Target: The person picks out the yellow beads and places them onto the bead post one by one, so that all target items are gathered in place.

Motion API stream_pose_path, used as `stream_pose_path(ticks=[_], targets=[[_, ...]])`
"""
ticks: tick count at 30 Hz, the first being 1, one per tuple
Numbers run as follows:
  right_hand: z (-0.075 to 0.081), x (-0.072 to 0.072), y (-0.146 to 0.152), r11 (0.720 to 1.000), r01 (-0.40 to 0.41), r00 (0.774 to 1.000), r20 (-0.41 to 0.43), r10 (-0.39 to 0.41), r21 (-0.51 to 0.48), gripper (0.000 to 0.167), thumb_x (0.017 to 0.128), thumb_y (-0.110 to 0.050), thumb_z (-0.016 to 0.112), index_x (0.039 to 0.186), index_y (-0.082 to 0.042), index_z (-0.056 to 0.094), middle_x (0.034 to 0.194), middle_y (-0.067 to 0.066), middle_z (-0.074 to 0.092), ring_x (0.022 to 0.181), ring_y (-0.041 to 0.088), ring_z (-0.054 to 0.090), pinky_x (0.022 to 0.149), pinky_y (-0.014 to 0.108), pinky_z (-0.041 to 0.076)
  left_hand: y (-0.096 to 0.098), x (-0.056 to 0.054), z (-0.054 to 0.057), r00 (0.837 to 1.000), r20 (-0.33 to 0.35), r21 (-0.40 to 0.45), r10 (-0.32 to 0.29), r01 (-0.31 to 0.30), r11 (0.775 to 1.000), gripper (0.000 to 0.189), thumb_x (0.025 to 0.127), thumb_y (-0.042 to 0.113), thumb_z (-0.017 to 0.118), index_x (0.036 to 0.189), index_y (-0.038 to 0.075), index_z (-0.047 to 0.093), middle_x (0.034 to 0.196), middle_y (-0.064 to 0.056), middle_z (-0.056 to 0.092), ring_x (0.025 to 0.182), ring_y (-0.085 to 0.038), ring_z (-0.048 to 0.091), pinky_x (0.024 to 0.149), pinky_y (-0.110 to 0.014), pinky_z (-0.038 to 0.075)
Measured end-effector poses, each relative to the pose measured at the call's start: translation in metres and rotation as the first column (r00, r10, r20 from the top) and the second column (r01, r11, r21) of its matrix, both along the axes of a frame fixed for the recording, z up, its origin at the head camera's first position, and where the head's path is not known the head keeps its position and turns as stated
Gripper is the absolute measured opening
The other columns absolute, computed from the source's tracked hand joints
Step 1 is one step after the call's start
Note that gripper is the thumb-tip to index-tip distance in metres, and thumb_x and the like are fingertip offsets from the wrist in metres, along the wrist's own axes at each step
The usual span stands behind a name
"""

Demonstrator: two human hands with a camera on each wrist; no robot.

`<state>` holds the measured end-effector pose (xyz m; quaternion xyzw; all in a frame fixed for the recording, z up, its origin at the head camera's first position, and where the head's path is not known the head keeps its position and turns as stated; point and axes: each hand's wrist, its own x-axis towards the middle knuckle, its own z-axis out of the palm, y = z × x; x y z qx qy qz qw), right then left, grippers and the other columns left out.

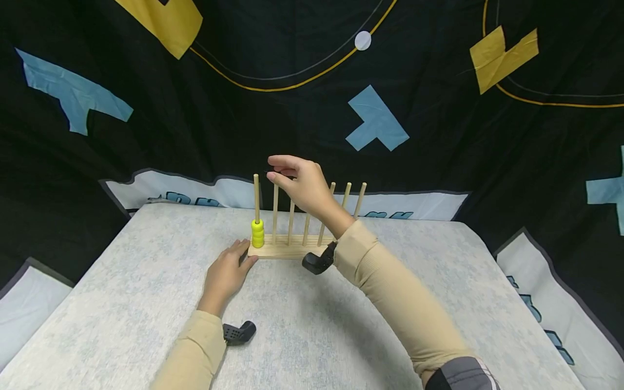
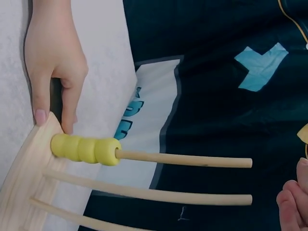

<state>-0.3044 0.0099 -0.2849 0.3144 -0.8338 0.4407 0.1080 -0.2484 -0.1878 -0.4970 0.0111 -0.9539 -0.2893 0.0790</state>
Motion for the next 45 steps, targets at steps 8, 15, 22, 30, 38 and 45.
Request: stream_pose_path(ticks=[8, 15, 22, 30, 38, 45], targets=[[-0.007, 0.009, 0.030, 1.000, -0.012, 1.000, 0.025, 0.012, -0.019, 0.035, 0.095, -0.024, 0.069, 0.129, -0.014, 0.066, 0.123, 0.000, 0.070, 0.110, 0.010, 0.068, 0.093, 0.025, 0.057, 0.002, 0.000, 0.002, 1.000, 0.011, -0.003, -0.001, 0.001, 1.000, 0.059, 0.101, 0.041, 0.056, 0.150, 0.010, 0.044, 0.156, -0.015, 0.042, 0.146, -0.037, 0.037, 0.113, -0.064, 0.035], [-0.016, 0.021, 0.055, 0.999, -0.030, 0.996, 0.080, 0.033, -0.037, 0.035, 0.094, -0.024, 0.070, 0.128, -0.016, 0.067, 0.120, -0.001, 0.071, 0.108, 0.010, 0.069, 0.094, 0.032, 0.058, 0.002, 0.001, 0.003, 1.000, 0.006, -0.008, -0.007, 0.007, 1.000, 0.059, 0.101, 0.040, 0.056, 0.150, 0.010, 0.044, 0.156, -0.015, 0.041, 0.146, -0.036, 0.036, 0.114, -0.064, 0.033], [-0.030, 0.035, 0.079, 0.999, -0.044, 0.991, 0.124, 0.047, -0.030, 0.034, 0.094, -0.024, 0.070, 0.127, -0.016, 0.067, 0.123, 0.000, 0.070, 0.110, 0.012, 0.068, 0.094, 0.034, 0.058, 0.001, 0.001, 0.001, 1.000, 0.001, -0.009, -0.012, 0.012, 1.000, 0.059, 0.101, 0.040, 0.056, 0.149, 0.009, 0.044, 0.156, -0.015, 0.041, 0.146, -0.038, 0.036, 0.114, -0.065, 0.033], [-0.049, 0.052, 0.104, 0.998, -0.055, 0.987, 0.150, 0.054, -0.002, 0.035, 0.094, -0.022, 0.070, 0.127, -0.011, 0.067, 0.126, 0.001, 0.070, 0.114, 0.020, 0.066, 0.099, 0.040, 0.055, 0.001, 0.000, 0.001, 1.000, -0.012, -0.005, -0.017, 0.017, 1.000, 0.058, 0.101, 0.039, 0.057, 0.149, 0.008, 0.045, 0.155, -0.016, 0.042, 0.145, -0.038, 0.037, 0.113, -0.065, 0.033], [-0.069, 0.067, 0.129, 0.999, -0.030, 0.985, 0.168, 0.026, 0.020, 0.030, 0.093, -0.020, 0.071, 0.122, -0.012, 0.070, 0.124, 0.001, 0.070, 0.111, 0.016, 0.067, 0.099, 0.034, 0.055, 0.001, -0.001, 0.000, 1.000, -0.013, -0.008, -0.019, 0.019, 1.000, 0.058, 0.101, 0.040, 0.057, 0.149, 0.009, 0.045, 0.156, -0.016, 0.041, 0.145, -0.039, 0.037, 0.112, -0.066, 0.034], [-0.084, 0.069, 0.162, 0.999, 0.033, 0.977, 0.209, -0.039, 0.028, 0.031, 0.093, -0.026, 0.071, 0.123, -0.015, 0.069, 0.123, -0.001, 0.070, 0.112, 0.017, 0.067, 0.095, 0.031, 0.057, 0.001, -0.001, -0.001, 1.000, -0.003, -0.015, -0.016, 0.016, 1.000, 0.059, 0.101, 0.040, 0.056, 0.149, 0.009, 0.044, 0.156, -0.016, 0.040, 0.145, -0.039, 0.036, 0.112, -0.066, 0.033]])
